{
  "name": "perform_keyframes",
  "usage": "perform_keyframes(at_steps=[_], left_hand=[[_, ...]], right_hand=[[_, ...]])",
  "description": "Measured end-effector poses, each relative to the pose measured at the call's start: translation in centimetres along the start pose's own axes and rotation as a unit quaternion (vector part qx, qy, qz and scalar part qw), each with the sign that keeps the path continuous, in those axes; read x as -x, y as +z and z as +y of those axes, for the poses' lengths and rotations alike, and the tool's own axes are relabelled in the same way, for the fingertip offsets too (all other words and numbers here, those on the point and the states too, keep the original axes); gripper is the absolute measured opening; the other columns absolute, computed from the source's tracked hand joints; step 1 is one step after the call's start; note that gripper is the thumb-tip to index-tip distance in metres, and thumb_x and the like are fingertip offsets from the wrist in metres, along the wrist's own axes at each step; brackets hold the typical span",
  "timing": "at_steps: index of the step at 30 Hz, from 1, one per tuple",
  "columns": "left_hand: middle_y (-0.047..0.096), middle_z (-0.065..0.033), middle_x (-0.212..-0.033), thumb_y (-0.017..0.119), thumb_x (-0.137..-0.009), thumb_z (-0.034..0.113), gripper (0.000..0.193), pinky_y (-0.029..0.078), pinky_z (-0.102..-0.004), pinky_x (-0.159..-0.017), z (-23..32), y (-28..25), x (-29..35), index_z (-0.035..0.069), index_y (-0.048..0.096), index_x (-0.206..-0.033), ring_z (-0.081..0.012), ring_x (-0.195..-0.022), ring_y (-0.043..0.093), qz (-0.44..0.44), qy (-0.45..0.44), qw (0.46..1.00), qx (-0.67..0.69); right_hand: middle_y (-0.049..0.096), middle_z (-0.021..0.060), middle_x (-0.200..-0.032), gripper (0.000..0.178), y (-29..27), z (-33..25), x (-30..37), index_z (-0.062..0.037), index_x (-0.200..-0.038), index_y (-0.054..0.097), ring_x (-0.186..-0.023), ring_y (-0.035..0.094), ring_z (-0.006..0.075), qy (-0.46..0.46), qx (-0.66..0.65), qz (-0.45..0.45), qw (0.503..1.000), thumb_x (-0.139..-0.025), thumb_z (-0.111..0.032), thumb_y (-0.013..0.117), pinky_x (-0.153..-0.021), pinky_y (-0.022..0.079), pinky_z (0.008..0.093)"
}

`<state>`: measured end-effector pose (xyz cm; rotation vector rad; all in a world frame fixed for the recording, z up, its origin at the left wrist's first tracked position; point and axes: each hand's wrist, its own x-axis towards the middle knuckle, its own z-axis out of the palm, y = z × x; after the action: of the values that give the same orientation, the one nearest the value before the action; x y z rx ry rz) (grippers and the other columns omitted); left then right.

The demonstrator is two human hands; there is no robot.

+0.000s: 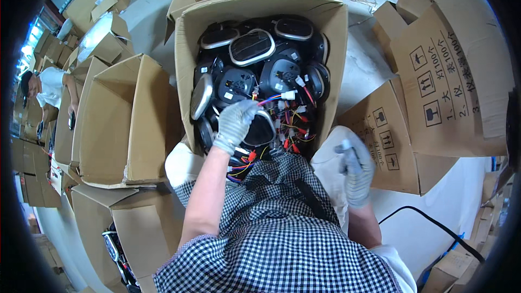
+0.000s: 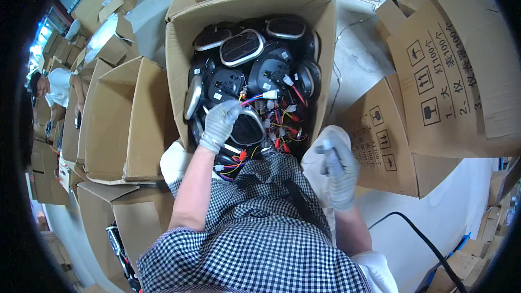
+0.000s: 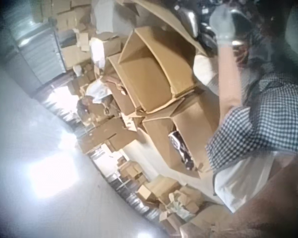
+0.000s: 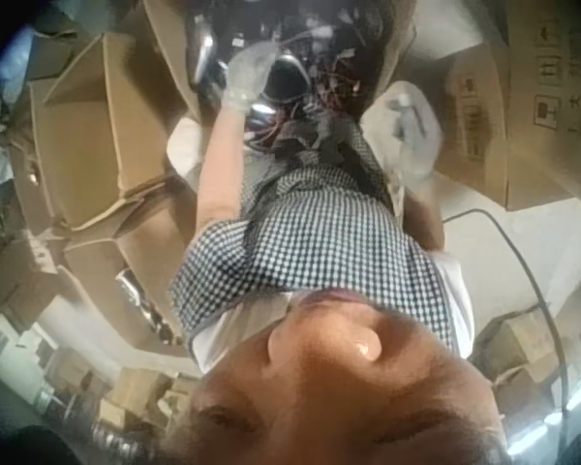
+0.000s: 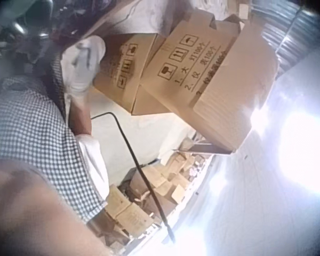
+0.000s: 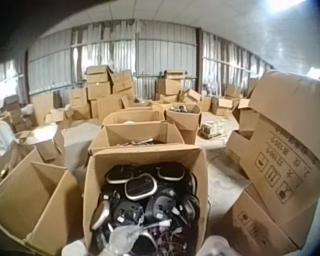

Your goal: The person assembles electronic display units by connecting wiring harnesses to them, taking the units from cardboard boxes by hand.

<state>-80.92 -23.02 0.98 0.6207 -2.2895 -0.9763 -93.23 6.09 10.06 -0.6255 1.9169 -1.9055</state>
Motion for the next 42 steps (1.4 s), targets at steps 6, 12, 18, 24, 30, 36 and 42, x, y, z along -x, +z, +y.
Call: perform_keyframes(at_steps=[6, 12, 18, 24, 30, 36, 42], left_hand=[[0.059, -0.0068, -0.084, 0.06, -0.089, 0.028, 0.022, 0.046, -0.0299, -0.07, 2.6, -3.2, 6.9, 0.006, 0.062, -0.092, -0.0187, -0.072, 0.056, 0.037, -0.024, 0.956, 0.291], [0.054, -0.0166, -0.122, 0.061, -0.079, 0.02, 0.017, 0.035, -0.0487, -0.098, 5.3, -3.6, 8.2, 0.008, 0.059, -0.091, -0.0375, -0.109, 0.05, 0.031, 0.135, 0.979, -0.15], [0.064, -0.0074, -0.103, 0.06, -0.08, 0.011, 0.028, 0.043, -0.0411, -0.094, 8.8, -1.2, 9.0, 0.009, 0.059, -0.107, -0.0284, -0.098, 0.059, -0.033, 0.17, 0.98, -0.099], [0.065, -0.0059, -0.105, 0.059, -0.083, 0.013, 0.027, 0.046, -0.0404, -0.089, 8.1, 0.0, 11.0, 0.011, 0.06, -0.11, -0.0293, -0.1, 0.06, 0.004, 0.097, 0.995, -0.035], [0.065, -0.0095, -0.097, 0.059, -0.075, 0.008, 0.033, 0.05, -0.0391, -0.082, 7.5, 0.1, 11.7, 0.007, 0.059, -0.108, -0.0277, -0.088, 0.062, 0.004, 0.187, 0.978, -0.095], [0.065, -0.0084, -0.094, 0.061, -0.075, 0.013, 0.026, 0.051, -0.0391, -0.082, 6.6, -0.3, 13.5, 0.008, 0.063, -0.1, -0.0259, -0.087, 0.064, 0.019, 0.212, 0.974, -0.082], [0.065, -0.0074, -0.096, 0.058, -0.075, 0.016, 0.031, 0.051, -0.0389, -0.083, 6.7, -1.3, 14.5, 0.011, 0.061, -0.105, -0.0249, -0.088, 0.063, 0.033, 0.2, 0.976, -0.078]], right_hand=[[0.065, 0.0058, -0.091, 0.039, 5.2, 0.8, 1.9, -0.0037, -0.129, 0.051, -0.057, 0.046, 0.0022, 0.107, -0.107, -0.177, 0.973, -0.093, -0.019, 0.053, -0.052, 0.04, 0.0166], [0.064, 0.0057, -0.089, 0.045, 6.1, 1.0, 3.5, -0.0027, -0.131, 0.047, -0.059, 0.047, 0.0026, 0.173, -0.091, -0.206, 0.959, -0.092, -0.023, 0.055, -0.051, 0.038, 0.0164], [0.061, 0.0054, -0.082, 0.054, 6.6, -0.2, 3.7, -0.0034, -0.137, 0.039, -0.055, 0.046, 0.0036, 0.189, -0.13, -0.181, 0.956, -0.092, -0.029, 0.055, -0.048, 0.036, 0.0159], [0.059, 0.0028, -0.077, 0.051, 7.2, -0.6, 3.7, -0.0021, -0.135, 0.041, -0.051, 0.042, 0.0018, 0.232, -0.103, -0.217, 0.942, -0.092, -0.025, 0.055, -0.045, 0.032, 0.0153], [0.054, 0.0011, -0.069, 0.046, 7.8, 2.0, 2.8, -0.0008, -0.13, 0.047, -0.048, 0.037, 0.0028, 0.314, -0.195, -0.247, 0.896, -0.09, -0.021, 0.055, -0.042, 0.026, 0.0163], [0.048, 0.001, -0.063, 0.043, 7.8, 2.8, 3.3, -0.0005, -0.128, 0.049, -0.044, 0.033, 0.0052, 0.368, -0.232, -0.299, 0.849, -0.089, -0.018, 0.055, -0.042, 0.024, 0.019], [0.053, -0.0006, -0.074, 0.043, 9.0, 2.7, 4.8, -0.0037, -0.129, 0.049, -0.051, 0.039, 0.0035, 0.399, -0.2, -0.266, 0.854, -0.09, -0.017, 0.058, -0.042, 0.026, 0.0173]])
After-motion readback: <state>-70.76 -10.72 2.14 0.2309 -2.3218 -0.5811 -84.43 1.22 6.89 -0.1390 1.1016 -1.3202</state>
